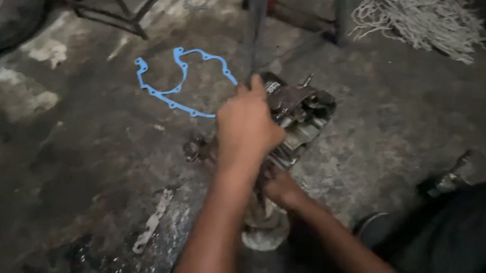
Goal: The person sits on the floor and uses a rag to wipe and clean a metallic engine component, likely a cylinder head. They repeatedly rub the surface and edges of the part to remove oil and grime, occasionally dipping the rag into a puddle of liquid on the floor.
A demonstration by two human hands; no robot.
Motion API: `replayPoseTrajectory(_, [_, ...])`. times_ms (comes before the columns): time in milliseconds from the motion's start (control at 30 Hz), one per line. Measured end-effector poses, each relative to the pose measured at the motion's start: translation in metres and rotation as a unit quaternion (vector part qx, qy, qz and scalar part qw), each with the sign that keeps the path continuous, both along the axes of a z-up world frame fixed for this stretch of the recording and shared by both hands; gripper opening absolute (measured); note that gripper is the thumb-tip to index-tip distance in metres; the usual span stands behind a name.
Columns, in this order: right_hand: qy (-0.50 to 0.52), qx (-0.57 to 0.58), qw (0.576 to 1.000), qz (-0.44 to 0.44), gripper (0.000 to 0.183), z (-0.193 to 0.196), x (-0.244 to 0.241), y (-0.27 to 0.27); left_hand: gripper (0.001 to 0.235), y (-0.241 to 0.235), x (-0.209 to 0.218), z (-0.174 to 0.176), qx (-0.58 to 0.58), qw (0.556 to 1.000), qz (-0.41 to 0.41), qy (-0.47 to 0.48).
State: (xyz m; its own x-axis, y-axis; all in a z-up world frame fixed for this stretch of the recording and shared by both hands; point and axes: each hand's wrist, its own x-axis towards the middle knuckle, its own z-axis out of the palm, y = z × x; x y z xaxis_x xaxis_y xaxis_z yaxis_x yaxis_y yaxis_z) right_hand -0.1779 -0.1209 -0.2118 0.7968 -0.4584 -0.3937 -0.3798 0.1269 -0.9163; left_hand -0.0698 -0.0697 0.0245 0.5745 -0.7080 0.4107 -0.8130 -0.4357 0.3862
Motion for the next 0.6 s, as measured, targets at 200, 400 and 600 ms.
replayPoseTrajectory(200, [-0.186,0.444,0.858,-0.179,0.029,-0.025,-0.021,-0.029,0.065,0.002,0.007,0.016,0.033,0.997,0.003,0.064])
replayPoseTrajectory(400, [-0.079,0.130,0.988,-0.005,0.032,-0.081,0.005,-0.046,0.080,-0.003,0.008,0.010,0.071,0.996,0.008,0.044])
replayPoseTrajectory(600, [0.132,-0.427,0.884,0.138,0.029,-0.017,-0.025,-0.027,0.070,-0.014,-0.001,0.014,0.075,0.997,-0.031,0.007])
